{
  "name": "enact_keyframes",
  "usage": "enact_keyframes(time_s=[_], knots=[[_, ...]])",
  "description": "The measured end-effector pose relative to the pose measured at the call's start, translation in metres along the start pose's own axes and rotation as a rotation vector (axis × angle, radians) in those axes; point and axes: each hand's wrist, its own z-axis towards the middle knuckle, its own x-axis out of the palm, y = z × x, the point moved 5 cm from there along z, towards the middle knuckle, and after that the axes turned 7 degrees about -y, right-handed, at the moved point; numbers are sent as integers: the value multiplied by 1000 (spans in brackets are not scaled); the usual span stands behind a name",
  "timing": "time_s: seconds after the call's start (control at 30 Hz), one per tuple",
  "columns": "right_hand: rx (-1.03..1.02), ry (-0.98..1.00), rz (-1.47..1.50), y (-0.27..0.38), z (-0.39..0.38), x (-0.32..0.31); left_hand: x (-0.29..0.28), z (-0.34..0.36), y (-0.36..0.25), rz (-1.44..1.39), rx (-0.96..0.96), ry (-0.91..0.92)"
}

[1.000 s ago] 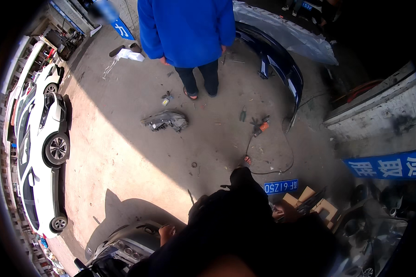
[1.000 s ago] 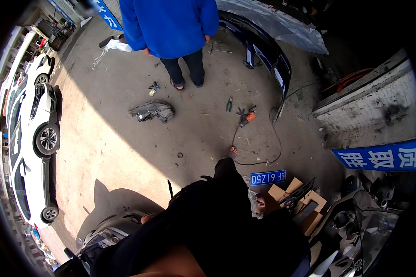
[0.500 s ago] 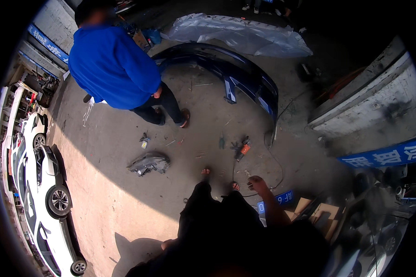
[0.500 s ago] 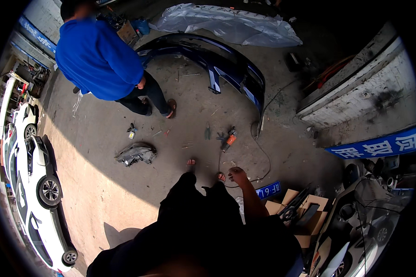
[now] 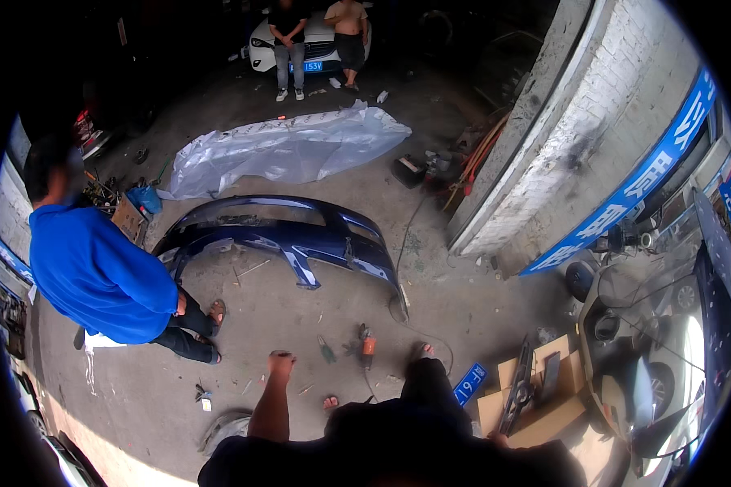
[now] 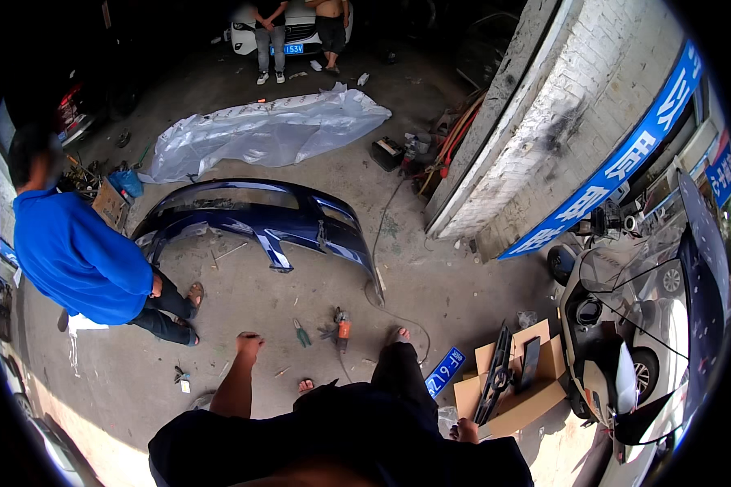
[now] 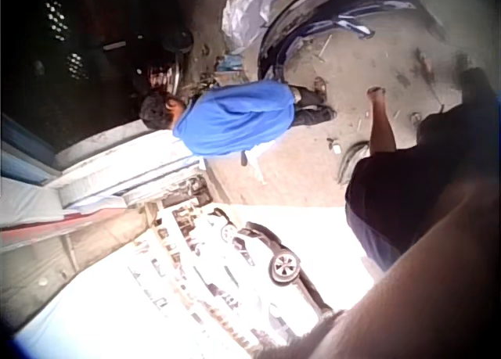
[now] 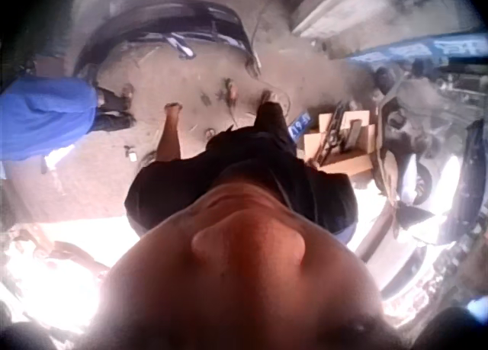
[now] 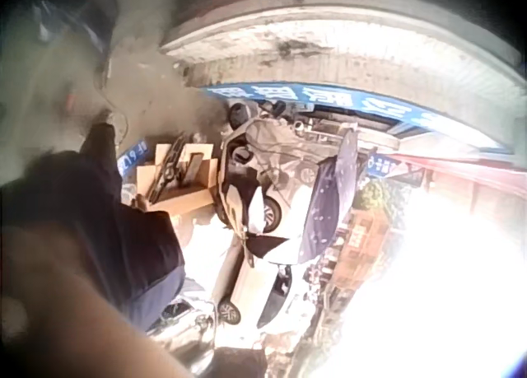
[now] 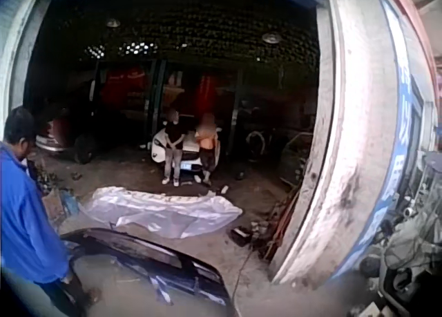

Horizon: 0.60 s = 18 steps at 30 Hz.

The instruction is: The person installs a car bumper onto a vehicle with the assistance of another person. They align the bumper, secure it with clips, and use a screwdriver to tighten fasteners near the wheel arch.

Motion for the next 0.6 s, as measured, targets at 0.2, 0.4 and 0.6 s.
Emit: enact_keyframes(time_s=[0.2, 0.4, 0.6], knots=[[130, 52, 56, -4, 148, 25, 188, 33, -50, 51, 40, 41], [-220, 901, -93, 213, 170, 69, 238, 6, -44, -68, -280, 473], [-472, 349, -1392, 469, 202, 115, 346, -85, -135, 236, -91, 111]])
